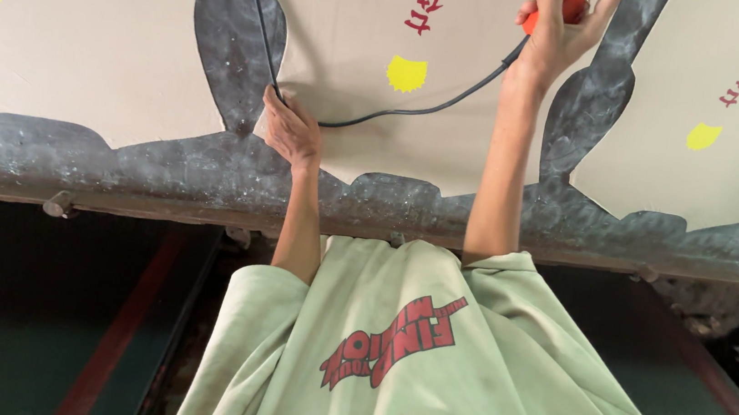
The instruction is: The person uses a red heat gun to apply heat to a white surface with red and yellow markings. They move the heat gun back and forth along the surface while holding the power cord with the other hand. The task continues throughout the clip without visible completion.
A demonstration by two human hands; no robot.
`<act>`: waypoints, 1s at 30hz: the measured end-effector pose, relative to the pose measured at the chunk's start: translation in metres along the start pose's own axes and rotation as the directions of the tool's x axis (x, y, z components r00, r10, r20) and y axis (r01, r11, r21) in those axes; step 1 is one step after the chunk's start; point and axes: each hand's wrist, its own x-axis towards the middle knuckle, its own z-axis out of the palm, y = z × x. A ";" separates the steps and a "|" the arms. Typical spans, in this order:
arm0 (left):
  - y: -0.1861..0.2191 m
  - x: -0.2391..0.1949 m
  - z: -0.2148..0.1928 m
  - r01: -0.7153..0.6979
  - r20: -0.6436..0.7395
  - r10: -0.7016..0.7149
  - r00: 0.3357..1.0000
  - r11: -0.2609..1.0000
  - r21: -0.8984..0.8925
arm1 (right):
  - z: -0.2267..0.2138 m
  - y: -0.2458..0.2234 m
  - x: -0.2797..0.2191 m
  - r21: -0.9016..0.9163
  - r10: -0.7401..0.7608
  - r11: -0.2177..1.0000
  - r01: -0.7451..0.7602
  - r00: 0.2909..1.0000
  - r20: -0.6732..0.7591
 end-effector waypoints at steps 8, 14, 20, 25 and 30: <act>0.002 0.001 0.001 0.018 0.027 -0.020 0.999 0.999 0.043 | 0.009 0.016 0.014 -0.024 -0.012 1.000 0.013 1.000 0.012; -0.001 0.001 0.002 -0.097 -0.045 0.099 0.994 0.994 0.047 | -0.012 0.002 0.009 -0.082 0.030 0.996 -0.030 1.000 0.004; -0.009 0.010 0.002 0.120 0.134 -0.119 0.984 0.993 -0.003 | -0.064 -0.007 0.008 -0.070 0.032 0.997 -0.043 0.987 -0.155; 0.006 0.014 -0.018 0.042 0.048 -0.031 0.998 0.969 -0.242 | -0.100 -0.020 0.005 -0.136 0.010 0.990 -0.028 0.991 -0.133; 0.037 0.023 -0.018 0.044 0.104 -0.005 0.995 0.925 -0.378 | -0.101 -0.047 -0.002 -0.071 0.116 0.990 -0.124 0.988 -0.105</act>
